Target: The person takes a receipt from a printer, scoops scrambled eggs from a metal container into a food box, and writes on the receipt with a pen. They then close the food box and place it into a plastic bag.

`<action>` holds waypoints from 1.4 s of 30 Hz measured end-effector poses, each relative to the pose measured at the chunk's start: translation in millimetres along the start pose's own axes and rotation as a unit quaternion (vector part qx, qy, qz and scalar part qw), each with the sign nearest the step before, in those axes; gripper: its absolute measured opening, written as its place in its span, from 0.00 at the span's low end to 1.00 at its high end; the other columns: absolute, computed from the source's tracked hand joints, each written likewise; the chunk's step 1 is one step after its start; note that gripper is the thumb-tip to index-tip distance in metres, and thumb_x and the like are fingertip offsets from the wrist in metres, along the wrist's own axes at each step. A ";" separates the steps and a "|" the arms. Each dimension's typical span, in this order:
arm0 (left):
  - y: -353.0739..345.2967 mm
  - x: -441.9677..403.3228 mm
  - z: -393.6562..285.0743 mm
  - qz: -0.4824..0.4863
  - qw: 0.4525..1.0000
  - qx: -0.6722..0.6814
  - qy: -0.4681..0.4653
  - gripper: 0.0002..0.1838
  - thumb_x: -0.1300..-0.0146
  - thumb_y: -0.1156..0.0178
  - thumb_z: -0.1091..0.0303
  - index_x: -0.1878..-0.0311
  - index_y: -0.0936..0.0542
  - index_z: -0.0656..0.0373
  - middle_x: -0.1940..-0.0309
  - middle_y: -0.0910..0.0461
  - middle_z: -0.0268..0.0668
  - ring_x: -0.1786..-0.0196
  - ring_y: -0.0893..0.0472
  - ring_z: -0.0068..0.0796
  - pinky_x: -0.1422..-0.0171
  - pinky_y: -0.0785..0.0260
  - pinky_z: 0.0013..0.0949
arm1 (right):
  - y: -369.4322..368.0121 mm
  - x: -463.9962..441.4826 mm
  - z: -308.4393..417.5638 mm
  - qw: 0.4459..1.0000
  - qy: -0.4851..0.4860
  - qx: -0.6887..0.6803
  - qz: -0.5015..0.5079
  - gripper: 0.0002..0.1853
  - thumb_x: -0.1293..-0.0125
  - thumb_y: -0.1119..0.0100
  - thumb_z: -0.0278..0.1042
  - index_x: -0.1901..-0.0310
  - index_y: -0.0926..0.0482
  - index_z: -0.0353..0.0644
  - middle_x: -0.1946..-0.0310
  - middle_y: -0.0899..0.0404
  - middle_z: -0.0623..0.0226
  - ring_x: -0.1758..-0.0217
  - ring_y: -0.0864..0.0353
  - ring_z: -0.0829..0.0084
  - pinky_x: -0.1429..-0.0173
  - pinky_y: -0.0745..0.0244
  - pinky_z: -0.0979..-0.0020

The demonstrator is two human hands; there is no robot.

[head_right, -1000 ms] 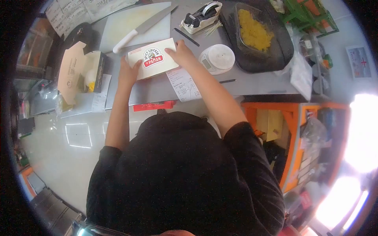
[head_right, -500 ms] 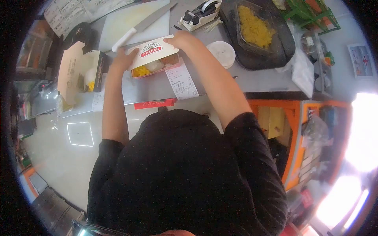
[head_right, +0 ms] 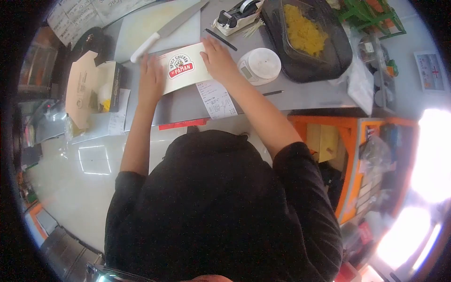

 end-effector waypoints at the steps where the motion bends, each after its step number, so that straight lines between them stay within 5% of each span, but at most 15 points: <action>1: 7.9 0.6 -5.3 0.002 1.000 0.000 0.001 0.35 0.38 0.41 0.53 0.33 0.37 0.61 0.32 0.42 0.55 0.29 0.41 0.53 0.30 0.45 0.54 | 12.2 3.2 24.6 0.992 0.108 0.057 0.032 0.31 0.34 0.46 0.46 0.35 0.37 0.38 0.36 0.36 0.50 0.36 0.33 0.54 0.36 0.35 0.56; 2: 11.9 -0.8 -26.1 0.084 0.994 -0.027 -0.065 0.37 0.40 0.40 0.50 0.31 0.39 0.58 0.29 0.46 0.50 0.27 0.47 0.52 0.29 0.50 0.57 | 16.6 11.0 43.8 0.968 0.214 0.113 0.064 0.31 0.35 0.44 0.46 0.35 0.37 0.40 0.31 0.43 0.54 0.30 0.40 0.56 0.31 0.39 0.57; 6: 4.5 9.2 -49.0 0.217 0.959 -0.068 -0.171 0.46 0.47 0.35 0.48 0.27 0.45 0.49 0.25 0.53 0.39 0.24 0.55 0.49 0.27 0.56 0.63 | 4.8 25.1 40.2 0.948 0.240 0.132 0.164 0.32 0.39 0.40 0.42 0.33 0.37 0.51 0.29 0.46 0.58 0.26 0.49 0.55 0.26 0.48 0.56; 8: 1.8 9.0 -47.7 0.217 0.957 -0.081 -0.172 0.47 0.48 0.35 0.47 0.27 0.44 0.48 0.25 0.53 0.40 0.24 0.55 0.48 0.27 0.56 0.62 | 3.2 26.1 39.8 0.942 0.275 0.090 0.168 0.32 0.39 0.40 0.49 0.35 0.34 0.49 0.29 0.45 0.62 0.24 0.51 0.58 0.24 0.49 0.61; 14: -13.2 16.2 -39.4 0.202 0.952 -0.124 -0.192 0.40 0.43 0.39 0.49 0.28 0.42 0.47 0.26 0.50 0.41 0.24 0.52 0.47 0.29 0.50 0.61 | -7.5 34.1 39.9 0.903 0.365 0.217 0.071 0.29 0.38 0.43 0.45 0.35 0.34 0.57 0.31 0.40 0.64 0.27 0.45 0.58 0.30 0.37 0.63; 22: -0.2 4.8 -50.9 0.238 0.941 -0.096 -0.220 0.35 0.38 0.44 0.52 0.29 0.41 0.43 0.30 0.39 0.40 0.27 0.44 0.47 0.32 0.46 0.63 | 1.1 21.1 45.1 0.910 0.334 0.186 0.157 0.26 0.36 0.46 0.40 0.35 0.34 0.62 0.31 0.39 0.63 0.28 0.42 0.58 0.31 0.35 0.62; 25: 2.3 6.6 -51.4 0.246 0.932 -0.148 -0.223 0.33 0.39 0.42 0.57 0.30 0.39 0.38 0.29 0.41 0.37 0.26 0.44 0.44 0.29 0.53 0.65 | -2.3 27.0 43.8 0.922 0.314 0.159 0.162 0.28 0.37 0.45 0.36 0.34 0.34 0.59 0.30 0.41 0.64 0.27 0.44 0.57 0.28 0.40 0.61; 27: 11.3 13.8 -61.0 0.239 0.918 -0.109 -0.296 0.30 0.38 0.42 0.59 0.32 0.35 0.37 0.29 0.40 0.32 0.27 0.42 0.40 0.29 0.59 0.69 | 0.4 28.8 43.7 0.937 0.289 0.096 0.168 0.30 0.38 0.43 0.35 0.33 0.36 0.54 0.29 0.43 0.64 0.25 0.50 0.55 0.25 0.49 0.60; 31: 13.7 18.4 -55.2 0.213 0.927 -0.026 -0.306 0.25 0.39 0.41 0.59 0.36 0.29 0.35 0.30 0.38 0.28 0.28 0.40 0.38 0.31 0.62 0.73 | 7.7 29.1 45.2 0.943 0.266 0.094 0.177 0.31 0.39 0.42 0.33 0.32 0.36 0.53 0.29 0.44 0.62 0.25 0.51 0.56 0.24 0.53 0.61; 33: 5.4 19.2 -51.4 0.159 0.934 -0.045 -0.316 0.24 0.41 0.40 0.61 0.40 0.26 0.34 0.32 0.35 0.27 0.29 0.38 0.36 0.31 0.60 0.72 | 9.6 11.9 23.6 0.974 0.171 -0.064 0.135 0.30 0.39 0.43 0.32 0.33 0.37 0.46 0.29 0.44 0.58 0.26 0.49 0.52 0.27 0.48 0.62; 37: 9.3 20.8 -53.6 0.108 0.947 -0.018 -0.302 0.22 0.42 0.39 0.63 0.43 0.23 0.35 0.34 0.32 0.27 0.32 0.34 0.36 0.33 0.58 0.72 | 65.1 -21.5 -33.3 0.938 -0.152 -0.169 -0.262 0.23 0.39 0.47 0.35 0.42 0.27 0.40 0.39 0.34 0.52 0.34 0.38 0.54 0.30 0.44 0.61; 38: 8.2 22.2 -53.3 0.106 0.947 -0.016 -0.304 0.22 0.42 0.39 0.63 0.43 0.23 0.35 0.34 0.32 0.27 0.32 0.34 0.36 0.33 0.58 0.72 | 65.2 -34.7 -35.3 0.938 -0.151 -0.167 -0.265 0.23 0.39 0.47 0.35 0.42 0.27 0.40 0.39 0.34 0.52 0.34 0.38 0.54 0.30 0.44 0.61; 40: 9.0 21.0 -50.8 0.095 0.953 0.003 -0.287 0.20 0.42 0.40 0.64 0.45 0.22 0.35 0.34 0.32 0.27 0.32 0.34 0.37 0.33 0.59 0.73 | 52.9 -55.3 -76.2 0.897 -0.300 -0.178 -0.271 0.21 0.40 0.47 0.41 0.48 0.22 0.39 0.42 0.33 0.48 0.36 0.36 0.54 0.32 0.42 0.60; 42: 9.7 19.9 -50.3 0.091 0.952 0.018 -0.293 0.20 0.42 0.41 0.65 0.45 0.22 0.36 0.34 0.32 0.27 0.32 0.34 0.37 0.33 0.59 0.74 | 42.4 -77.9 -101.1 0.882 -0.313 -0.233 -0.262 0.22 0.40 0.47 0.47 0.51 0.19 0.39 0.41 0.35 0.46 0.35 0.38 0.53 0.33 0.41 0.60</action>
Point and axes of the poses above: each hand's wrist, its own x-axis away from the middle knuckle, its own y-axis out of the back of the hand, z = x × y, the point moved 7 cm from there along -x, towards the middle knuckle
